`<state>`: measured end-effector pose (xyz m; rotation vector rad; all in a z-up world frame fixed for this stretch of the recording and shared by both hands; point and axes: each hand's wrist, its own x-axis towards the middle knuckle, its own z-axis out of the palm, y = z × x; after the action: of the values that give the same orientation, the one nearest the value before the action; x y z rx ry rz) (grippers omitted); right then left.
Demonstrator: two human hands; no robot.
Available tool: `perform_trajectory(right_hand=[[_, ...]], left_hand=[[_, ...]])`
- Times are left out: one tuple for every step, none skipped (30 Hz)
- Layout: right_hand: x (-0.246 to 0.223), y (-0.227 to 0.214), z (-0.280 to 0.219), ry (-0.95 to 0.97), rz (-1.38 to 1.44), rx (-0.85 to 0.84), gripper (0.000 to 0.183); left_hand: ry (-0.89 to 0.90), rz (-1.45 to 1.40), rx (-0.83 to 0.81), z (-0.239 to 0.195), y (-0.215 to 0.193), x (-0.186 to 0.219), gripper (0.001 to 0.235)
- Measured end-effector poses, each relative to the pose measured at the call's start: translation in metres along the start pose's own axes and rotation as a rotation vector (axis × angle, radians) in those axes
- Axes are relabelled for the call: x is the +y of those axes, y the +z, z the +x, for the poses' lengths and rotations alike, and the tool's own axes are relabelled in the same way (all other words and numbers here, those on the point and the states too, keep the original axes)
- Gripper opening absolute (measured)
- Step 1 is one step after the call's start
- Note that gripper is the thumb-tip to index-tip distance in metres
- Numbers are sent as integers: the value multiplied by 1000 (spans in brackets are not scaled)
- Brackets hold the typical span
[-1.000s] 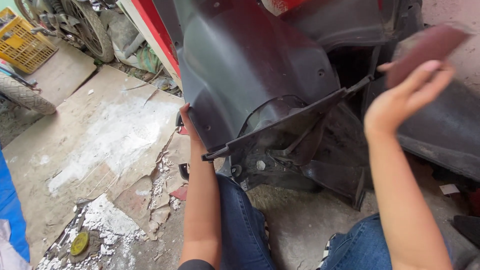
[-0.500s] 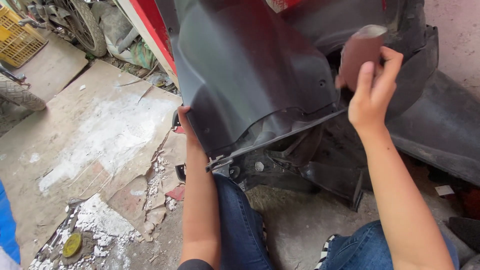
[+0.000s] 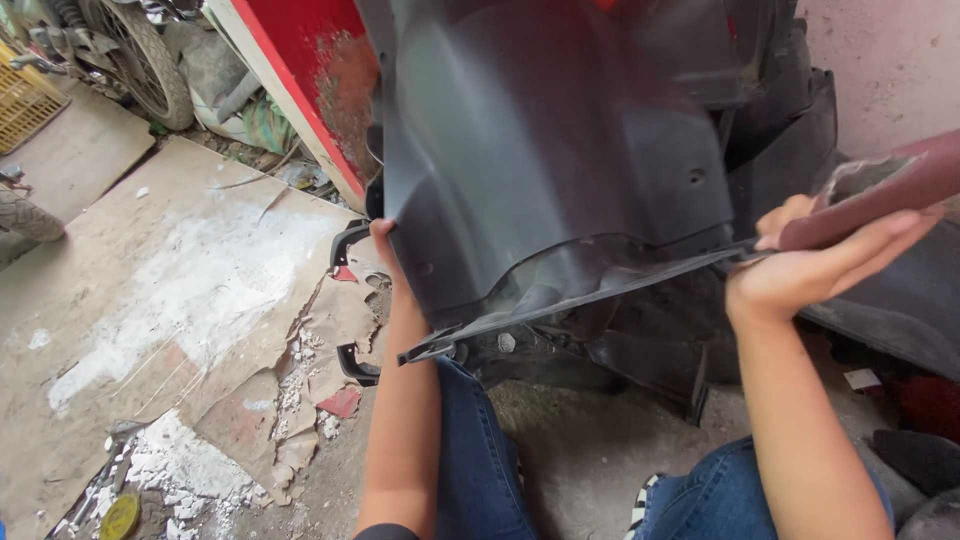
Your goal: The person sands the surface of a black plastic motorcycle part using a piece of sandpaper. They hold the part with one hand and rub the sandpaper against the edges and flat surfaces with the other hand.
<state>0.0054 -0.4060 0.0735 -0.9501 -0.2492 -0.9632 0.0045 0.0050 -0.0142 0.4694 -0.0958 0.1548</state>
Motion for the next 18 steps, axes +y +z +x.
perform_trajectory(right_hand=[[14,-14,4,2,-8,2,65],[28,-29,9,8,-34,6,60],[41,-43,15,15,-59,11,55],[45,-42,13,9,-59,12,55],[49,-42,11,2,-112,36,51],[53,-43,6,1,-169,61,49],[52,-42,8,1,-172,63,49],[51,-40,10,-30,-184,54,45],[50,-38,12,-62,-197,45,42],[51,-40,13,-62,-195,45,42],[51,-41,15,-91,-226,34,41],[53,-42,14,-115,-255,24,40],[58,-48,10,-111,-252,23,40],[63,-56,5,-114,-291,23,40],[67,-64,-1,-118,-330,22,40],[64,-68,-1,-120,-332,30,40],[62,-72,-2,-79,-281,64,42],[57,-79,-4,-36,-237,91,44]], left_hand=[[-7,-3,5,25,-41,-6,60],[5,29,6,52,-81,-12,52],[18,60,8,79,-121,-20,46],[16,59,2,75,-96,-18,46],[-11,134,87,71,-71,-15,50],[-40,210,178,63,-48,-13,54],[-44,210,179,57,-34,-14,54],[-40,241,268,51,-20,-13,51],[-37,273,358,45,-5,-13,49],[-35,273,357,53,-18,-17,49],[-21,300,304,60,-32,-21,49],[-6,329,254,66,-46,-22,48],[-3,333,257,66,-44,-21,48],[-6,332,306,64,-42,-20,48],[-9,331,354,63,-41,-19,48],[-14,335,349,62,-32,-18,48],[-16,286,309,61,-23,-17,48],[-23,229,276,57,-17,-19,49]])
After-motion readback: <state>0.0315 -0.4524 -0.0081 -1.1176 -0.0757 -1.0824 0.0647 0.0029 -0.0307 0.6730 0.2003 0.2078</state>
